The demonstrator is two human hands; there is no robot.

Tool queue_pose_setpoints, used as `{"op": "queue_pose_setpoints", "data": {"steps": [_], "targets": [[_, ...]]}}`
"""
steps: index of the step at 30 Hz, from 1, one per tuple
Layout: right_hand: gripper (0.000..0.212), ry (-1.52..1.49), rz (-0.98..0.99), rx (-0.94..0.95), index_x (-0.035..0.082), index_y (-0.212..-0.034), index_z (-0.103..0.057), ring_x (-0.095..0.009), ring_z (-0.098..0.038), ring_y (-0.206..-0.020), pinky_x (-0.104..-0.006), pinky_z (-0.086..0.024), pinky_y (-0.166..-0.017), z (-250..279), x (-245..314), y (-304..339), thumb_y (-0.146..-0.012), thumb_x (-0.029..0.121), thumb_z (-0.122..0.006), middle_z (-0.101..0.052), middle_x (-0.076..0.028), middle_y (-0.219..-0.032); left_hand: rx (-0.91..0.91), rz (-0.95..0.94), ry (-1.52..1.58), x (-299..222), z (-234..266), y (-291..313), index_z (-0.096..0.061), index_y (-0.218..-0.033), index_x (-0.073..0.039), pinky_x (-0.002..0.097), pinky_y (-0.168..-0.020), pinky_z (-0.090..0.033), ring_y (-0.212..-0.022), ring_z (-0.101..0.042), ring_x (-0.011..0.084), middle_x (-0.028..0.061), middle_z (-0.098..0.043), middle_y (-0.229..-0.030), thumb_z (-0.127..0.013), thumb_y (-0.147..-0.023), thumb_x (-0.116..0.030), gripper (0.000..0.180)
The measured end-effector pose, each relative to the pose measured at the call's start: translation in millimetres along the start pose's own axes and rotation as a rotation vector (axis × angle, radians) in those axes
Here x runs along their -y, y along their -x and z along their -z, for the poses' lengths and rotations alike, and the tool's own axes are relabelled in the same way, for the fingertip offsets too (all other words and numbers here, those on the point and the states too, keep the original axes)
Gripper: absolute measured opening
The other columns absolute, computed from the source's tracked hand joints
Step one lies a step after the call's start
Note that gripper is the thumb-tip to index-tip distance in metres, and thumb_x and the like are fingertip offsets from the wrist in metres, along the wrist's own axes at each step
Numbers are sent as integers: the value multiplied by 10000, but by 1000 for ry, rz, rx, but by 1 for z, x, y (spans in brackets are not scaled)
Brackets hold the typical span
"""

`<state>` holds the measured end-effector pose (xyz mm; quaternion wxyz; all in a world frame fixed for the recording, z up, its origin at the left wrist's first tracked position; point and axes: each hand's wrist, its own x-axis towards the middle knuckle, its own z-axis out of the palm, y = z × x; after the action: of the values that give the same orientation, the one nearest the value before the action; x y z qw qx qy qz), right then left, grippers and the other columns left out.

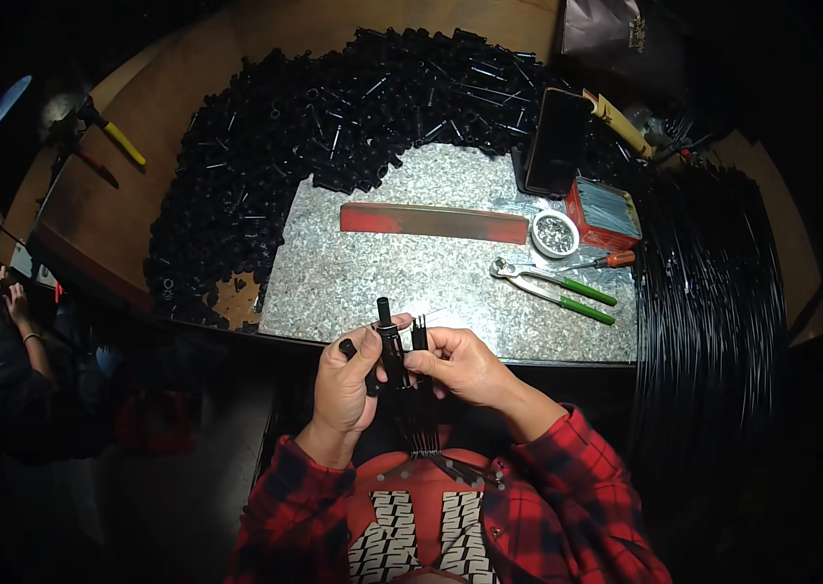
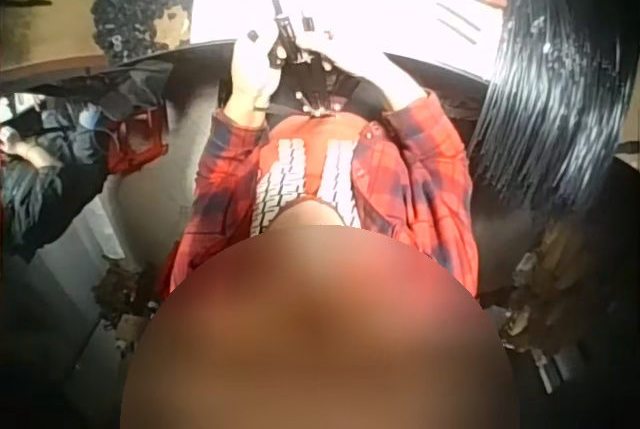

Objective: Assembling, measuring, and cutting wire harnesses at a production workstation.

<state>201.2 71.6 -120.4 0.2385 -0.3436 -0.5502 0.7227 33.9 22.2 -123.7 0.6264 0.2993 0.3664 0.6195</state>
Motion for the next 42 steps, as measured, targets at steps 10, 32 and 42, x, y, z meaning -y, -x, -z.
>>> {"op": "queue_pose_setpoints", "data": {"steps": [10, 32, 42], "targets": [[298, 19, 29, 19, 89, -704, -493, -38, -469, -466, -193, -359, -420, 2, -2, -4, -914, 253, -626, -623, -6, -667, 50, -16, 52, 1, -8, 2, -571, -1168, 75, 234, -668, -495, -754, -600, 98, 85, -651, -953, -488, -987, -263, 393], [387, 715, 56, -48, -37, -766, -551, -267, -489, -522, -380, -409, -547, -8, 30, 11, -990, 262, -454, -504, -176, -563, 171, 194, 264, -5, -10, 3, -511, -1208, 67, 372, -971, -467, -1095, -591, 247, 198, -569, -1234, -422, -1008, -242, 379], [287, 1034, 24, 475, 10, -897, -674, -259, -635, -662, -345, -494, -653, 41, 99, -2, -915, 286, -599, -653, -154, -744, 271, 111, 474, 6, 4, -8, -475, -1169, -13, 333, -914, -478, -1046, -605, 217, 136, -612, -1099, -464, -995, -211, 264]]}}
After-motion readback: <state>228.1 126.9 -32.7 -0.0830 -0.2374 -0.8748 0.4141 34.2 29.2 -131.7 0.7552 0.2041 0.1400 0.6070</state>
